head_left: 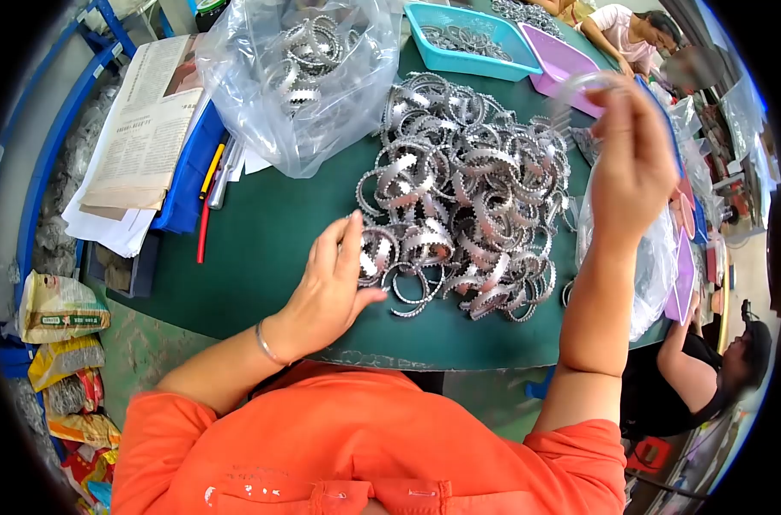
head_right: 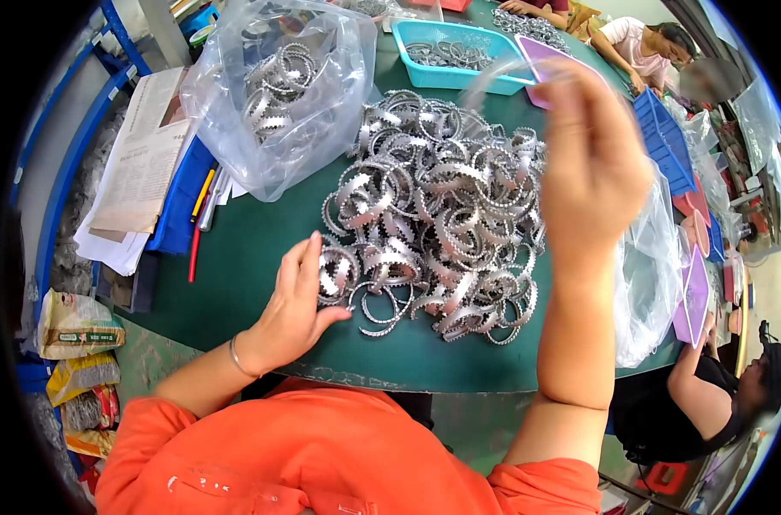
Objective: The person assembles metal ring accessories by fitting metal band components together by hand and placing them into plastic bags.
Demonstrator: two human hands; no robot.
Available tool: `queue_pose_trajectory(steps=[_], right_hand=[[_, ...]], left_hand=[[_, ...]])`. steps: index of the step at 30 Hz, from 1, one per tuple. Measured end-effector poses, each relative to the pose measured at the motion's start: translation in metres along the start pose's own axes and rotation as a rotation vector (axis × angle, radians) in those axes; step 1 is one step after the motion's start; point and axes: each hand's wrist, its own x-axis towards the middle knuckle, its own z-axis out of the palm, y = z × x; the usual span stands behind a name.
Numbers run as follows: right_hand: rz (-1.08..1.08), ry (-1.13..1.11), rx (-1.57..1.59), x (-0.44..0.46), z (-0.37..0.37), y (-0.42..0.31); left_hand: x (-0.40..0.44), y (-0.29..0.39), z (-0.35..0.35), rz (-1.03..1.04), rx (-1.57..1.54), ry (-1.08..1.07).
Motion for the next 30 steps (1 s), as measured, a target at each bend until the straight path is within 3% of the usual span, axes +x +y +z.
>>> queue_pose_trajectory(steps=[1, 2, 3, 7, 9, 11, 15, 18, 22, 24, 30], right_hand=[[-0.152, -0.147, -0.136, -0.006, 0.000, -0.006], [-0.336, -0.234, -0.082, -0.016, 0.006, -0.010], [-0.181, -0.376, -0.015, -0.033, 0.009, -0.031], [-0.050, -0.547, 0.242, -0.090, 0.023, -0.064], [0.077, -0.614, 0.295, -0.109, 0.027, -0.070], [0.139, -0.627, 0.376, -0.120, 0.035, -0.075], [0.143, -0.660, 0.558, -0.126, 0.049, -0.076], [0.362, -0.675, 0.733, -0.132, 0.043, -0.068], [0.418, -0.577, 0.714, -0.137, 0.036, -0.058], [0.010, -0.349, 0.351, -0.132, 0.032, -0.053], [0.008, -0.306, -0.036, -0.141, -0.025, -0.023]], left_hand=[[0.003, 0.000, 0.000, -0.004, 0.000, 0.004], [0.005, 0.001, -0.001, 0.000, 0.015, 0.003], [0.006, 0.001, -0.003, 0.000, 0.033, 0.000], [0.002, 0.000, -0.029, -0.114, -0.069, 0.077], [-0.011, 0.001, -0.045, -0.123, -0.420, 0.050], [-0.024, 0.002, -0.042, -0.316, -0.980, -0.072], [-0.033, 0.011, -0.038, -0.470, -0.938, 0.099], [-0.035, 0.011, -0.043, -0.550, -0.984, 0.142], [-0.034, 0.009, -0.039, -0.449, -0.932, 0.175], [-0.029, 0.011, -0.037, -0.334, -0.810, 0.257], [-0.016, 0.002, -0.038, -0.159, -0.447, 0.181]])
